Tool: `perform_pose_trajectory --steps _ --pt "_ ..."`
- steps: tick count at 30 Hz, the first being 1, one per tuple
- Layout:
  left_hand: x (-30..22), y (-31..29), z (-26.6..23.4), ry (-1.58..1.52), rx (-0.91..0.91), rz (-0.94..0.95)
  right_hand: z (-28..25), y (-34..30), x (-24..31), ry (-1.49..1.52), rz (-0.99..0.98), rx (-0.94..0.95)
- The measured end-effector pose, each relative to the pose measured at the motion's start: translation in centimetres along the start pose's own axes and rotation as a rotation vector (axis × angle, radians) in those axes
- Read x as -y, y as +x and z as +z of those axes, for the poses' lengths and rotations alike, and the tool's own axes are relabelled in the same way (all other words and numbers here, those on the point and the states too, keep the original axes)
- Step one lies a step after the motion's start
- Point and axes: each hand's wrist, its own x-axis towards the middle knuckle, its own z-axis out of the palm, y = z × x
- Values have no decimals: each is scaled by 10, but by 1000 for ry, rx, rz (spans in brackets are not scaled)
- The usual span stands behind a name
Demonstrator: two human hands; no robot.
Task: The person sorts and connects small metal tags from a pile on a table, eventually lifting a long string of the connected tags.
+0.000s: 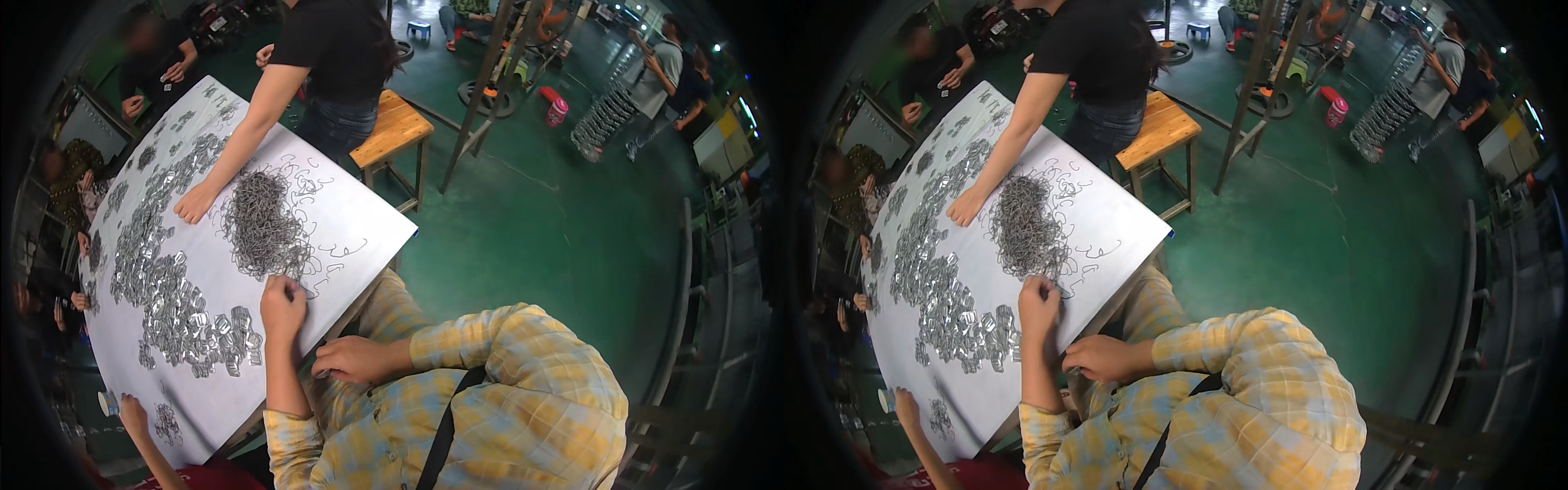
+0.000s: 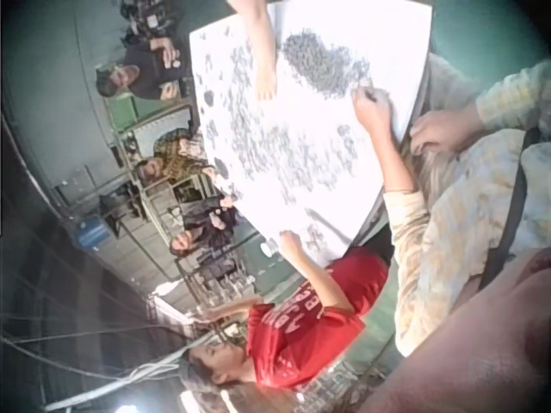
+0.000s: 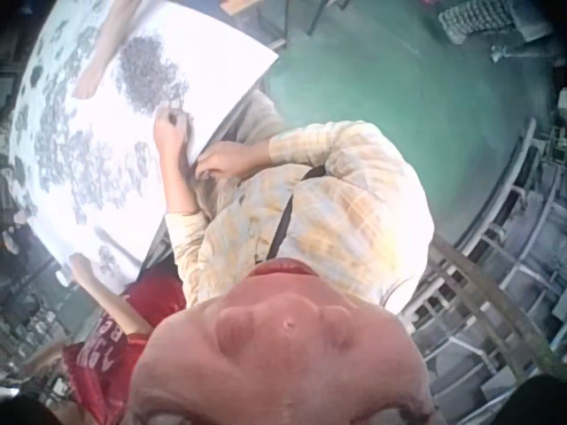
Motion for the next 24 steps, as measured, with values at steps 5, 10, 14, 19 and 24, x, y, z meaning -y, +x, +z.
perform_pose_trajectory --steps 5,10,14,19,24 --pt "9 -19 -13 -488 -47 -123 8 1 0 23 10 2" --pt "10 -32 -17 -622 -165 -134 13 3 1 28 26 13" --pt "10 -40 -12 -714 -243 -186 12 1 0 18 36 1" --pt "17 -51 -5 -931 -222 -318 8 1 1 -1 59 -13" --pt "13 -75 -19 -996 -182 -379 6 5 1 59 128 -19"
